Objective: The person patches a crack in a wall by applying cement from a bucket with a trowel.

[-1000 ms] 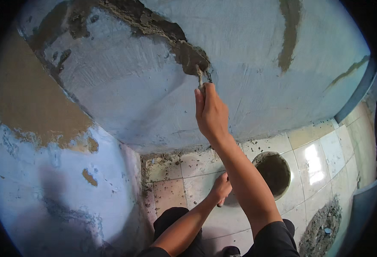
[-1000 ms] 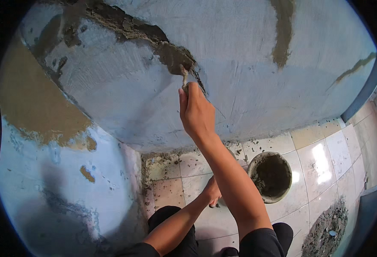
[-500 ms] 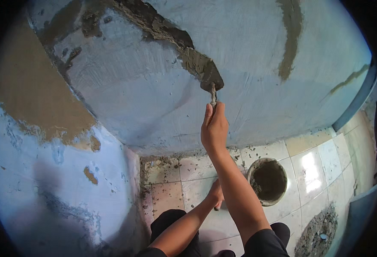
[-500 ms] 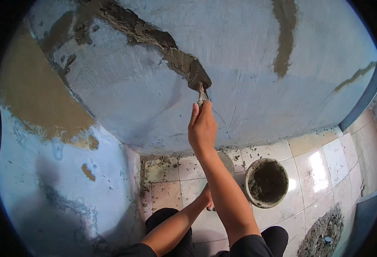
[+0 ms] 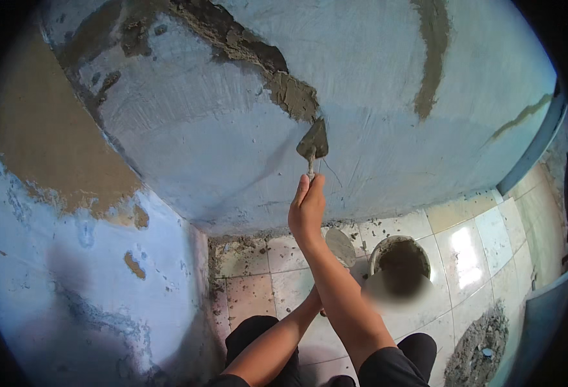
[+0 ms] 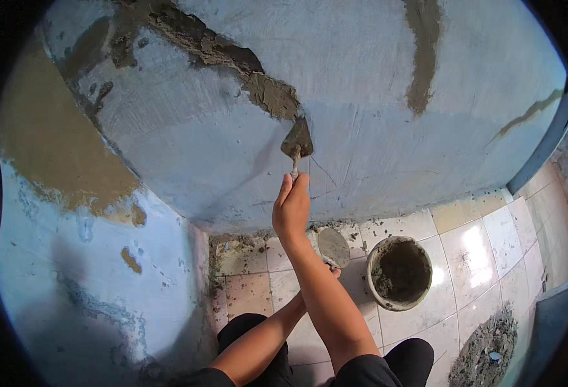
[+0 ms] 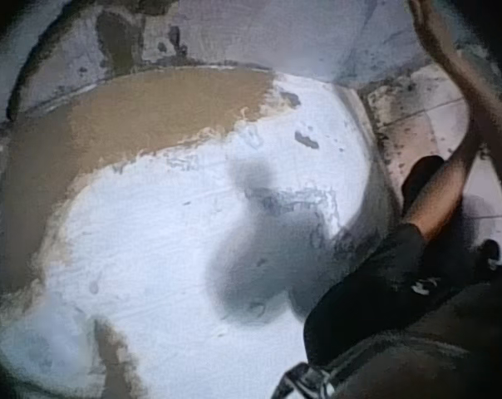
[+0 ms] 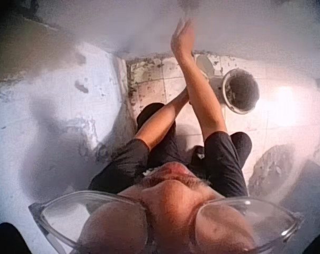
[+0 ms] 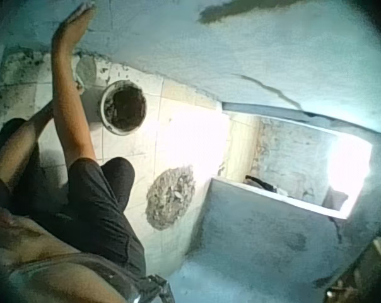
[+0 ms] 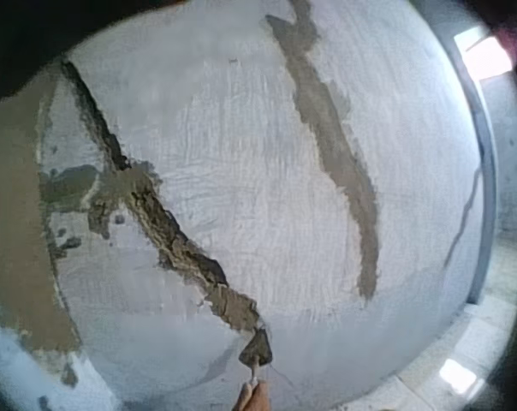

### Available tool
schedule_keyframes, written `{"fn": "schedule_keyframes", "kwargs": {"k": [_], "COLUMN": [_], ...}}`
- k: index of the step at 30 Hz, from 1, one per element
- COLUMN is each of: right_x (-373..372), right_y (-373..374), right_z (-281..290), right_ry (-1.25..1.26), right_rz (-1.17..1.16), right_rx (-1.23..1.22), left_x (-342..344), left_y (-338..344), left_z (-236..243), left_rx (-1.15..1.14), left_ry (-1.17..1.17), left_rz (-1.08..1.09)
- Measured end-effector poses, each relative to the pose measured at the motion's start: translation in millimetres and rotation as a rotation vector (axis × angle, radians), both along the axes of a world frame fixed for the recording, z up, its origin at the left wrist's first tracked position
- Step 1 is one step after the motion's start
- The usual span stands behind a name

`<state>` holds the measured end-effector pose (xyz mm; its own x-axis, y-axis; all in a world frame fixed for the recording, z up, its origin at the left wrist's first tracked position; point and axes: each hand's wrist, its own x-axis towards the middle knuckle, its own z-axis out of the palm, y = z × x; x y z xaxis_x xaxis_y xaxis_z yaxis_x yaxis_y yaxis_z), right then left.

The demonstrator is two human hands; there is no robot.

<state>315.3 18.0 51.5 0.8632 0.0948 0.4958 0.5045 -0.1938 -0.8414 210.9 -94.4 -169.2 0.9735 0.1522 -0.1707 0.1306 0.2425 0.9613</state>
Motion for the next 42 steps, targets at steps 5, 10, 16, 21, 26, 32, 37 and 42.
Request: {"fn": "schedule_keyframes", "kwargs": {"k": [5,10,16,21,26,32,37,42], "right_x": [-2,-12,-15,5,32,4,-9,-18], "right_y": [42,49,19,52,16,58,50,-21], "right_z": [61,30,-24,63,41,70,87,71], "right_ry": [-0.08,-0.035,0.189,-0.003,0.114,0.031,-0.099,-0.011], "right_rz": [0.161,0.083,0.043,0.106,0.122,0.143,0.327,0.672], "right_rx": [0.036,0.038,0.05,0.342,0.341,0.189,-0.097,-0.281], "left_x": [-19,-14,-8,-18,-11,-31,-32,-14], "left_y": [13,29,12,24,13,34,37,34], "left_z": [-56,1,56,-29,44,23,56,130], "left_rx": [-0.529,-0.169,0.576,-1.026,-0.328,-0.499,-0.408,0.114], "left_ry": [0.404,-0.057,-0.131,0.357,0.231,0.309,0.4,0.44], "left_rz": [-0.015,0.045,0.181,0.184,-0.005,0.059,-0.07,-0.004]}}
